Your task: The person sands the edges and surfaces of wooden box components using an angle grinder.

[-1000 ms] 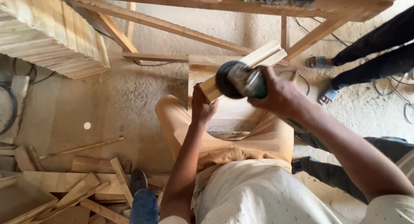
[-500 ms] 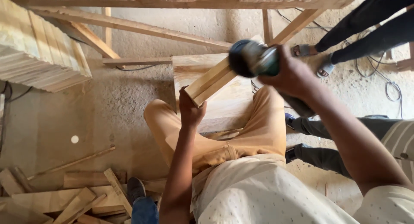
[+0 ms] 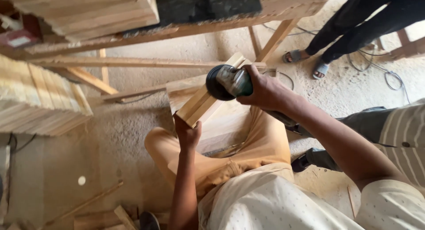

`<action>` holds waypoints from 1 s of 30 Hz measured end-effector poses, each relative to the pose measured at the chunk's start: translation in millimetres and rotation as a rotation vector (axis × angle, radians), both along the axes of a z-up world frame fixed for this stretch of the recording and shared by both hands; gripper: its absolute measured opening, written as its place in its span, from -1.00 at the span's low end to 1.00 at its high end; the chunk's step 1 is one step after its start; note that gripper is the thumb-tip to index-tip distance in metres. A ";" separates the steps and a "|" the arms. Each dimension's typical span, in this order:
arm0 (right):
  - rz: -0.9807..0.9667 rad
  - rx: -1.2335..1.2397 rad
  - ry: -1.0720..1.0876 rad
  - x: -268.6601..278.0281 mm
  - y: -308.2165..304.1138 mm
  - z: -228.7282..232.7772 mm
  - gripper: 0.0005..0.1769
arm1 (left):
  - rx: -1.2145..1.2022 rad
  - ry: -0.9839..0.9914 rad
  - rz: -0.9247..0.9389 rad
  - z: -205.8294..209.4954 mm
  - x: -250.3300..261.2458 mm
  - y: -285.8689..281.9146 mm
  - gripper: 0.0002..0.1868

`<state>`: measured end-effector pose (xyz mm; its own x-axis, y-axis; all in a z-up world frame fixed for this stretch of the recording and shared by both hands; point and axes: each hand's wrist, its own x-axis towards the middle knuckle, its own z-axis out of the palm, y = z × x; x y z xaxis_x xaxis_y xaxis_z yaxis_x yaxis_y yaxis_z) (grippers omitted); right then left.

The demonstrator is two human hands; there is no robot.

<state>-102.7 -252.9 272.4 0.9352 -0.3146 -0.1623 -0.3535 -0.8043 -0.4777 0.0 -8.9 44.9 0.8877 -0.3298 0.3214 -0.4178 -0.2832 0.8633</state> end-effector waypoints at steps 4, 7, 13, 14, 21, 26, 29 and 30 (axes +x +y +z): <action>-0.156 -0.025 -0.002 -1.9 -30.9 -4.9 -0.07 | 0.047 -0.494 -0.022 -89.6 12.7 2.2 -0.34; -0.256 -0.013 -0.061 -5.3 -41.8 -10.4 -0.09 | 0.074 -0.204 -0.030 -62.0 13.8 8.6 -0.45; -0.106 -0.035 -0.157 -7.7 -17.7 -13.9 -0.14 | 0.019 -0.021 0.026 -29.8 6.5 8.5 -0.38; -0.072 0.005 -0.152 -4.8 -10.5 -7.6 -0.12 | 0.008 0.012 0.030 -26.8 7.7 8.0 -0.35; 0.026 0.101 -0.080 4.4 23.7 0.9 -0.14 | 0.031 0.048 0.083 -53.0 12.3 13.0 -0.18; -0.014 0.101 -0.045 0.7 12.2 10.0 -0.15 | 0.080 0.029 0.068 -56.9 15.7 9.4 -0.19; -0.062 0.101 -0.053 -5.3 -19.1 -4.6 -0.15 | 0.190 -0.057 0.046 -112.3 29.4 13.0 -0.29; -0.096 0.085 -0.070 -4.4 -28.5 -15.8 -0.16 | 0.295 -0.096 0.032 -141.7 36.0 22.3 -0.38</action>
<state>-107.1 -281.4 256.6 0.9114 -0.3912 -0.1280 -0.3906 -0.7239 -0.5686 35.9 13.3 -96.8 0.8692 -0.3941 0.2985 -0.4803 -0.5300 0.6989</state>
